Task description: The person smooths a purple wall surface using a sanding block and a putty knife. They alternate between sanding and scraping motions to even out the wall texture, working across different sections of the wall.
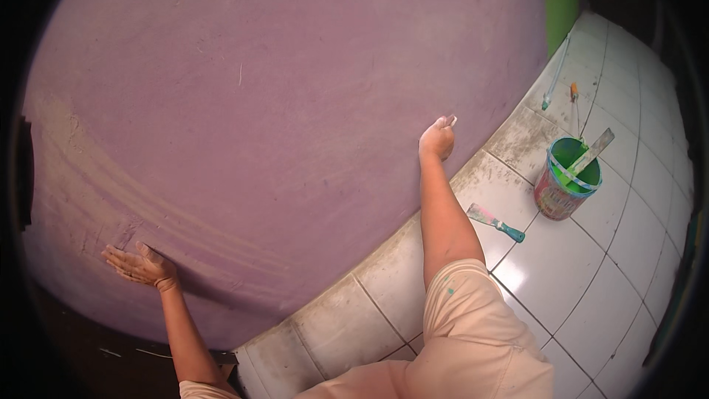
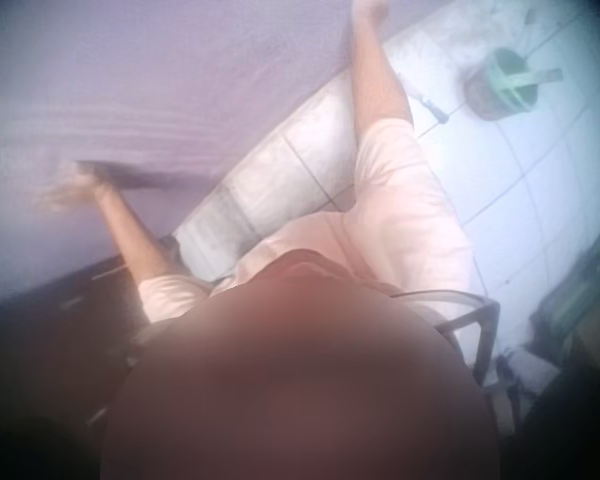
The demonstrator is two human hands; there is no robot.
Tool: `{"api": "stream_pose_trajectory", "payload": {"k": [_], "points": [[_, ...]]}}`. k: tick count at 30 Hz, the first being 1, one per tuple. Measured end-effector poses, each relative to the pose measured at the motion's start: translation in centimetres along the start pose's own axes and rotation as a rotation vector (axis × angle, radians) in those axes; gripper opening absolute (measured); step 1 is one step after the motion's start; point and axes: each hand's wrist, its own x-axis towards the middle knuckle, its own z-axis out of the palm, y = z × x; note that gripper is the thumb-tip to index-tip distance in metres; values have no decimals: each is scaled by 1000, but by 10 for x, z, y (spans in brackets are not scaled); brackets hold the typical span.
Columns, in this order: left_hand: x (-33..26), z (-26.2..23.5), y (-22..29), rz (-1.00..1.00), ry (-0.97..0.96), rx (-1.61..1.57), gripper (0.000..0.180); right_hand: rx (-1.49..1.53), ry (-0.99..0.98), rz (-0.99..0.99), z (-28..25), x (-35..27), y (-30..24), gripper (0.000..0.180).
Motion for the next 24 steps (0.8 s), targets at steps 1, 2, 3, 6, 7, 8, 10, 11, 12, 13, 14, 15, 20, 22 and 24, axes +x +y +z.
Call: {"api": "stream_pose_trajectory", "payload": {"k": [1,2,3,6,7,8,10,11,12,13,14,15,20,22,24], "points": [[-2,-1,-1,4,4,4,88,-20,5,3,-3,-5,-3,58],[-4,-1,0,9,8,5,88,-34,-52,-61,-1,-7,-11,56],[-6,0,-3,22,10,9,87,-51,-113,-118,-12,-33,-40,54],[-6,3,2,11,4,5,85,261,12,-624,-16,-86,-90,39],[-9,1,-4,14,11,7,85,277,-66,-754,-27,-112,-107,35],[-9,0,-14,19,18,10,85,289,-102,-957,-40,-141,-126,35],[-6,3,-11,21,39,-12,85,307,-73,-1178,-50,-149,-140,38],[-7,3,-9,24,43,-20,84,314,-25,-1193,-45,-139,-139,39],[-6,1,-10,26,47,-19,84,327,15,-1208,-38,-130,-137,40],[-6,-1,-12,25,41,-14,84,256,37,-1047,-30,-106,-126,42],[-4,-1,-9,20,40,-18,84,182,16,-794,-25,-76,-113,41],[-3,-1,-7,16,37,-19,85,107,-8,-539,-17,-46,-96,40],[-2,0,5,21,22,-18,83,-1,73,-194,-6,12,-64,53],[-5,-1,0,22,14,-4,83,135,-61,-437,-26,-57,-114,48],[-6,-1,-2,26,17,2,83,339,-68,-898,-42,-130,-159,40]]}}
